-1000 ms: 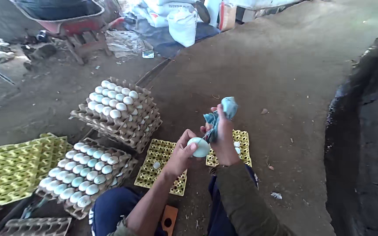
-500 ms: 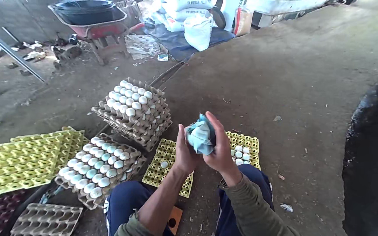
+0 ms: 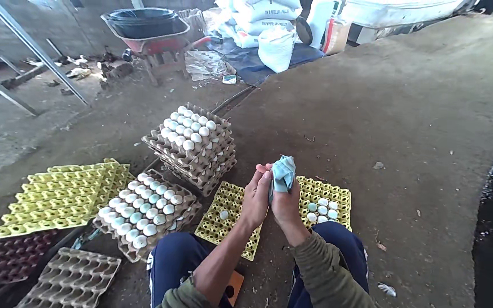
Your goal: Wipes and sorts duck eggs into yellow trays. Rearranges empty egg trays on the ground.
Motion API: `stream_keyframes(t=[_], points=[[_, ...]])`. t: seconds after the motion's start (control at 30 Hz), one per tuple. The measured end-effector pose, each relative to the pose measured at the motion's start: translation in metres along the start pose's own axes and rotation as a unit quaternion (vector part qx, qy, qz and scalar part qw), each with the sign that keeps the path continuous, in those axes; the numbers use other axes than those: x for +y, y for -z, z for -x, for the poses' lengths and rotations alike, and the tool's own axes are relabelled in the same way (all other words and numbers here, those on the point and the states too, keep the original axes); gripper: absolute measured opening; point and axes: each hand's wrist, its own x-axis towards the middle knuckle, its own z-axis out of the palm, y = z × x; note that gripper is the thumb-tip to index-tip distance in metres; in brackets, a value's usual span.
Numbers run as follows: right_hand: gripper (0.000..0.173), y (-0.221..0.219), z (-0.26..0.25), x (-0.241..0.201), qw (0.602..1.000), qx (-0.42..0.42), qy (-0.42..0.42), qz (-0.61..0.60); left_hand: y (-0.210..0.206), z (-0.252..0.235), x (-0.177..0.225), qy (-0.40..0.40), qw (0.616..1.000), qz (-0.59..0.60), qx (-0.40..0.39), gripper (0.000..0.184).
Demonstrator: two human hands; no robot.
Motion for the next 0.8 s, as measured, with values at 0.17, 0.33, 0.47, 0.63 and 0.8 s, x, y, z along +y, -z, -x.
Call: stream_keyframes(t=[0.17, 0.33, 0.47, 0.63, 0.8], points=[[0.023, -0.002, -0.004, -0.007, 0.99, 0.058, -0.112, -0.066, 0.006, -0.003, -0.005, -0.007, 0.999, -0.034, -0.041, 0.04], [0.024, 0.016, -0.028, -0.011, 0.959, 0.076, -0.246, -0.123, 0.005, 0.003, -0.013, 0.007, 0.987, 0.053, -0.151, 0.038], [0.028, 0.035, -0.041, -0.017, 0.958, 0.115, -0.199, -0.171, 0.0, -0.002, -0.018, 0.13, 0.946, 0.237, -0.181, 0.038], [0.029, 0.048, -0.024, -0.016, 0.995, 0.043, 0.079, 0.039, 0.0, -0.005, -0.006, 0.168, 0.921, 0.339, -0.091, 0.042], [0.037, 0.037, -0.02, -0.001, 0.93, -0.068, 0.074, 0.355, 0.006, -0.003, -0.005, 0.166, 0.941, 0.272, -0.113, 0.036]])
